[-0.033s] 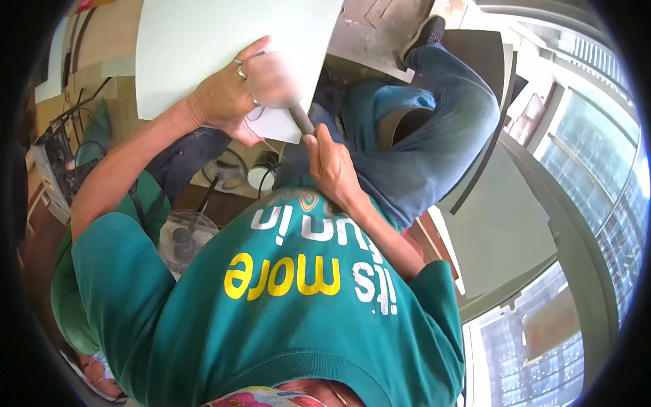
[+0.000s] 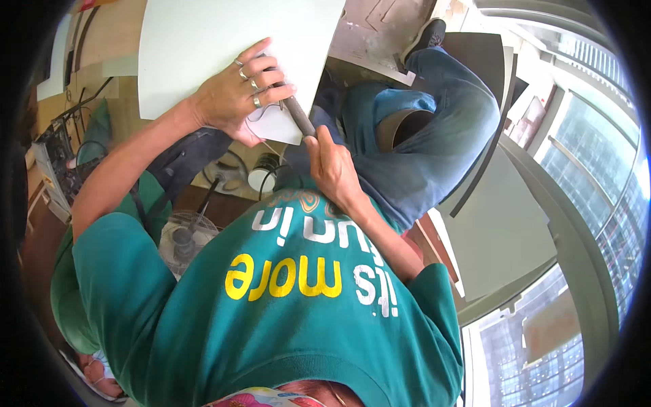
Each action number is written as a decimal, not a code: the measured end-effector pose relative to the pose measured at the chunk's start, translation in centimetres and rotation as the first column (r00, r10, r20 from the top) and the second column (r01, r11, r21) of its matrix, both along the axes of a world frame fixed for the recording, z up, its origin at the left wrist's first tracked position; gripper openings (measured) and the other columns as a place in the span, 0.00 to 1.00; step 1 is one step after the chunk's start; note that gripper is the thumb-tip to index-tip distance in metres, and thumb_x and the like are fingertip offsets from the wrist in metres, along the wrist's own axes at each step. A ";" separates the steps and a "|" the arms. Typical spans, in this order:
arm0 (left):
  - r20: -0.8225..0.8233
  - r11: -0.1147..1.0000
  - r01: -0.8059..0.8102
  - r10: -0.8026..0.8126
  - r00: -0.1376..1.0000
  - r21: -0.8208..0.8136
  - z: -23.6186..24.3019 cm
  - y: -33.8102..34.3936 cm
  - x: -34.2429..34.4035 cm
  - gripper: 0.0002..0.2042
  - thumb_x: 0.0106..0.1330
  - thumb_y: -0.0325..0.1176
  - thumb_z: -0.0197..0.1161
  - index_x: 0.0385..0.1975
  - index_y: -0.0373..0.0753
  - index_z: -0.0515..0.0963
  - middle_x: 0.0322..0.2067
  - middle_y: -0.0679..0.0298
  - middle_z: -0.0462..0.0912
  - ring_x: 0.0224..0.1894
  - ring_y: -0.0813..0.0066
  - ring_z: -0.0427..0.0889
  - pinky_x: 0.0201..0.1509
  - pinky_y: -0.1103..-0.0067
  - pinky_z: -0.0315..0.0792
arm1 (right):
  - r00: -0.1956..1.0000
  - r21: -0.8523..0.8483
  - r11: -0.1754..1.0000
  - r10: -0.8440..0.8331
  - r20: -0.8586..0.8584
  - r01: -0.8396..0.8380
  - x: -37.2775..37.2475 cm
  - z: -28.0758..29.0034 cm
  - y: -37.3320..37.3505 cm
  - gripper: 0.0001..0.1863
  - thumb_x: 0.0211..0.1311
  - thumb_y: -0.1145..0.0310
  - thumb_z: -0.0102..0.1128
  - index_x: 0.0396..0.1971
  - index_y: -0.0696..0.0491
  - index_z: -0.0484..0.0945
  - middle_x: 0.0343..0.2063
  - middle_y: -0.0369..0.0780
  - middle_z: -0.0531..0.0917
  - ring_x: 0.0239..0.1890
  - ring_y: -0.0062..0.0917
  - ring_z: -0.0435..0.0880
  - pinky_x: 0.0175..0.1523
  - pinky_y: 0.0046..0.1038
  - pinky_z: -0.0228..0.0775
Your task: The person uses a file to smooth the edges of a white board, then wipes the surface with a sponge. They apply a liquid from a bottle to a wooden board and rub it in with a cloth. Finally, they use a pencil to mark a line on the wooden board.
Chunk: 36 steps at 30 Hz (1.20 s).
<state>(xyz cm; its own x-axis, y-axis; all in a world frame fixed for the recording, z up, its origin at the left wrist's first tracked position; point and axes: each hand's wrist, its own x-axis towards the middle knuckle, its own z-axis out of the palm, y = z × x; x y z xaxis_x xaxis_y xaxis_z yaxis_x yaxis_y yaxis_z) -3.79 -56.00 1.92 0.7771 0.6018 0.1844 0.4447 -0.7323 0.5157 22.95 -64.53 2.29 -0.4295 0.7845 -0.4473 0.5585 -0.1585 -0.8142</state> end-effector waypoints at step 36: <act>0.013 0.986 0.166 -0.166 0.986 0.009 -0.1 -0.7 -0.5 0.44 0.34 0.42 0.79 0.59 0.43 0.72 0.50 0.66 0.74 0.56 0.65 0.72 0.76 0.58 0.62 | 0.999 -0.028 0.999 0.020 0.043 -0.019 1.9 0.7 -2.0 0.10 0.75 0.65 0.51 0.37 0.56 0.65 0.16 0.56 0.75 0.23 0.56 0.77 0.27 0.52 0.65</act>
<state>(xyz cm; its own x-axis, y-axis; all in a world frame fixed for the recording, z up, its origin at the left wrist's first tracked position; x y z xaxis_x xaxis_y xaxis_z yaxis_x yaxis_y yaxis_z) -4.31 -56.67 1.87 0.8633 0.4633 0.2001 0.3095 -0.7993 0.5152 24.83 -66.55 2.95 -0.4243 0.7635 -0.4869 0.5963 -0.1691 -0.7848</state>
